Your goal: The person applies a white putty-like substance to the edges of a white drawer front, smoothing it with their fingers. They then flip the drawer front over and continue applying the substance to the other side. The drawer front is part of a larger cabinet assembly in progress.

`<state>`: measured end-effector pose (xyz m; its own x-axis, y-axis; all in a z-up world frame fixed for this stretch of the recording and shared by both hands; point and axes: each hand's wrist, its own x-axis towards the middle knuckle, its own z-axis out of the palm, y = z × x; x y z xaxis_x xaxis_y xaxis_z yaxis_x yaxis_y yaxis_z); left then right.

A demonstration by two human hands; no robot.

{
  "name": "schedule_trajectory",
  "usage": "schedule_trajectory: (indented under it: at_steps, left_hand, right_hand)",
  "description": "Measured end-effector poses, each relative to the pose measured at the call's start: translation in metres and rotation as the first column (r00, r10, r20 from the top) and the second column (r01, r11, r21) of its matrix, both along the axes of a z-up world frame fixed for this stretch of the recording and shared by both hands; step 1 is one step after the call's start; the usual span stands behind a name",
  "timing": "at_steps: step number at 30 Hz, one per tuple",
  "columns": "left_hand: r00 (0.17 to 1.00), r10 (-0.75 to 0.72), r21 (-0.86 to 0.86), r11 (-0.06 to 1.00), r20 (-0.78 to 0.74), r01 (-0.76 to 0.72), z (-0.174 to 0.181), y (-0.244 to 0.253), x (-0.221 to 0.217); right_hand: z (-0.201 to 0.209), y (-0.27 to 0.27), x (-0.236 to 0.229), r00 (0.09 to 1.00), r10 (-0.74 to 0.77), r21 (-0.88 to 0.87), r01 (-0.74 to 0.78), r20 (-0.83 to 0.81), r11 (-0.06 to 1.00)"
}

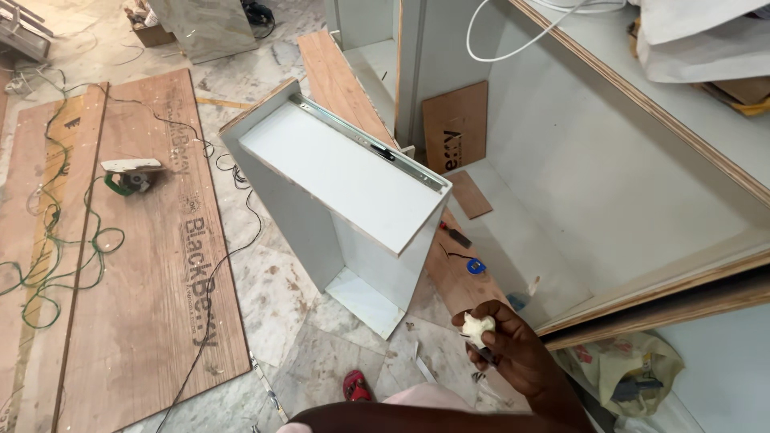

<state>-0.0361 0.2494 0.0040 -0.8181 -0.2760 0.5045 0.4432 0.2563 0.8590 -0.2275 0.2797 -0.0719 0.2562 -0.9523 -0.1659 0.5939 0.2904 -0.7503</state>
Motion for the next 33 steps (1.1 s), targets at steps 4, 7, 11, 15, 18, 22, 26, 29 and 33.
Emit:
schedule_trajectory:
  at_steps: [4,7,11,15,18,22,26,29,33]
  left_hand:
    - [0.997,-0.069,0.077,0.994,-0.028,0.071,0.005,0.000,-0.007]
    - [0.996,-0.088,0.205,0.975,0.011,0.084,0.012,-0.012,0.002]
    - [0.995,0.038,0.404,0.912,0.094,-0.073,0.007,-0.045,0.007]
    - [0.998,0.047,0.497,0.866,0.038,-0.060,-0.003,-0.061,0.010]
    - [0.951,-0.001,0.494,0.855,0.311,-0.161,-0.003,-0.057,0.012]
    - [0.981,0.057,0.453,0.881,0.185,-0.137,-0.004,-0.065,0.011]
    - [0.980,0.065,0.546,0.823,0.187,-0.159,-0.009,-0.080,0.022]
    - [0.970,0.099,0.535,0.820,0.222,-0.206,-0.018,-0.094,0.031]
    - [0.941,0.130,0.569,0.768,0.312,-0.295,-0.051,-0.106,0.028]
  right_hand:
    - [-0.019,0.007,-0.025,0.993,-0.015,-0.017,0.013,-0.114,1.000]
    - [-0.035,0.004,-0.039,0.973,-0.020,-0.102,-0.004,-0.232,0.995]
    - [-0.040,0.000,-0.037,0.994,-0.109,0.179,0.109,-0.009,0.978]
    - [-0.028,-0.004,-0.022,0.994,0.048,-0.126,-0.035,0.102,0.991]
    - [-0.017,-0.006,-0.011,0.996,0.031,-0.043,-0.035,-0.081,0.998]
    - [-0.011,-0.004,-0.010,0.974,-0.015,-0.093,-0.006,-0.224,0.996]
    - [-0.003,-0.003,-0.019,0.965,-0.233,0.029,0.238,-0.121,0.971]
    - [0.007,-0.003,-0.031,0.969,-0.194,-0.063,0.205,0.153,0.977]
    - [0.014,-0.001,-0.037,0.914,-0.260,-0.097,0.302,0.311,0.948]
